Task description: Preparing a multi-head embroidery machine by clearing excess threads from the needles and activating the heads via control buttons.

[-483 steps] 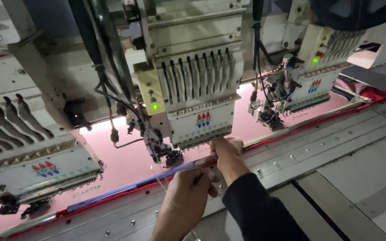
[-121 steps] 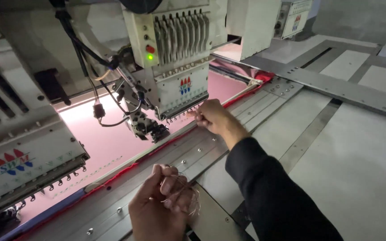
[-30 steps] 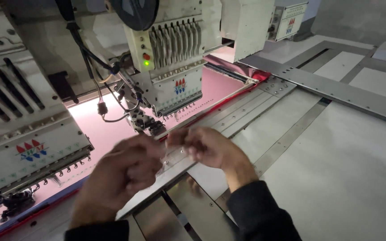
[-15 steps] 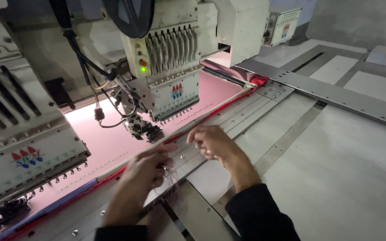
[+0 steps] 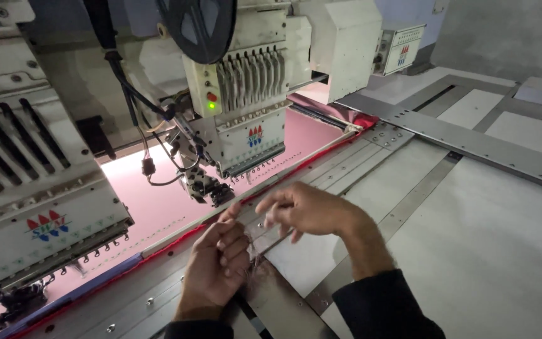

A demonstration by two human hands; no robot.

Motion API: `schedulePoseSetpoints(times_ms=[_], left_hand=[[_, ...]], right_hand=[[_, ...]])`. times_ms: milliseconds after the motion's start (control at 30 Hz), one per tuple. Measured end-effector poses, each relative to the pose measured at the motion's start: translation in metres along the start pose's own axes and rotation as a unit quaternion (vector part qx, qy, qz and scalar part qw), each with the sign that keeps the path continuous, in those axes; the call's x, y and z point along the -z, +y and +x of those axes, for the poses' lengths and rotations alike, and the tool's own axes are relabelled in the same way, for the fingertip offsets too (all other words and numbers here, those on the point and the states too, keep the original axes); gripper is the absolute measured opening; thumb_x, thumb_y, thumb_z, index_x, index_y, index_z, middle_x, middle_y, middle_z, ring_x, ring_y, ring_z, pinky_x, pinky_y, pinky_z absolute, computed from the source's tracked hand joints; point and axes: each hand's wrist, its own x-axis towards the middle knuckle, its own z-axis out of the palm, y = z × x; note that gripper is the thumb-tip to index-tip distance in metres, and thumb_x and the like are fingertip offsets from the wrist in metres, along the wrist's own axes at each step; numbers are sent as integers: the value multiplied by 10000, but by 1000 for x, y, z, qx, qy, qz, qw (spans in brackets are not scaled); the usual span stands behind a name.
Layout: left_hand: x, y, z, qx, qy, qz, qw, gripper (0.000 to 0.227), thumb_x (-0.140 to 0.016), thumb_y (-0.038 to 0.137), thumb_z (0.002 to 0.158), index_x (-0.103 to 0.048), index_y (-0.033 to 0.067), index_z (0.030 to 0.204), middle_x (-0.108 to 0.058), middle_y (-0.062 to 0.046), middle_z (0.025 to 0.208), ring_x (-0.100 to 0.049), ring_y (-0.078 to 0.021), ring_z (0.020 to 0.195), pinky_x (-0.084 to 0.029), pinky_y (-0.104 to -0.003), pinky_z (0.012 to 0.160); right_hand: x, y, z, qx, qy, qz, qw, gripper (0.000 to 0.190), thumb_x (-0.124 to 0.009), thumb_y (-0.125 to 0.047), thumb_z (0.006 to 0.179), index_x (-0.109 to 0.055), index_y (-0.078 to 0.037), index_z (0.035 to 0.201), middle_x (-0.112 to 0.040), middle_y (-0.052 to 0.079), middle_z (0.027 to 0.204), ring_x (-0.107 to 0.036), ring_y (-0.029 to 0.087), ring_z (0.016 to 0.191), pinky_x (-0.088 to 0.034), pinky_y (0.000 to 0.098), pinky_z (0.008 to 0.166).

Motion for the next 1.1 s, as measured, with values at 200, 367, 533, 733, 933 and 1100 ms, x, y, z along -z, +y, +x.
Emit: schedulePoseSetpoints(times_ms=[200, 367, 533, 733, 933, 1100], left_hand=[[-12, 5, -7, -53, -75, 9, 996, 282, -494, 56, 1011, -581, 74, 1278, -304, 54, 599, -246, -44, 430, -213, -181, 328], [-75, 19, -18, -69, 170, 258, 949, 241, -514, 4, 953, -680, 17, 1127, -241, 41, 615, -165, -57, 454, -66, -207, 354], [-130, 31, -43, -93, 210, 373, 899, 294, -516, 61, 1019, -762, -19, 1158, -225, 9, 578, -159, -117, 472, -110, -266, 415], [-140, 39, -53, -120, 260, 386, 877, 275, -540, 72, 1015, -786, 1, 1115, -267, -15, 598, -191, -137, 502, -173, -288, 461], [-130, 42, -47, -132, 237, 346, 898, 286, -546, 65, 1016, -800, 6, 1133, -360, -25, 636, -240, -128, 494, -225, -277, 430], [-135, 41, -49, -121, 246, 340, 900, 340, -503, 113, 1056, -797, 1, 1187, -285, -9, 617, -212, -135, 505, -197, -286, 448]], right_hand=[[6, -11, -10, 29, 130, -3, 991, 359, -554, -296, 984, -685, -180, 1298, -719, 64, 1349, -693, 218, 1222, -569, 401, 1026], [2, -16, -2, 233, 265, 15, 936, 285, -579, -133, 968, -722, -94, 1211, -716, 104, 1354, -767, 278, 1092, -649, 388, 921], [-2, -37, -11, 211, 335, 6, 918, 270, -598, -217, 953, -786, -133, 1128, -801, 26, 1215, -750, 157, 1115, -567, 334, 975], [12, -27, 26, 321, 413, -65, 850, 238, -575, -149, 983, -761, -86, 1117, -801, 112, 1099, -793, 191, 919, -658, 295, 771], [65, -38, 58, 315, 452, 6, 834, 302, -485, -69, 941, -782, -58, 996, -803, 72, 993, -743, 175, 923, -623, 324, 860], [112, -5, 141, 500, 331, 164, 783, 107, -731, 75, 905, -762, -9, 963, -765, 110, 923, -729, 179, 812, -641, 261, 705]])
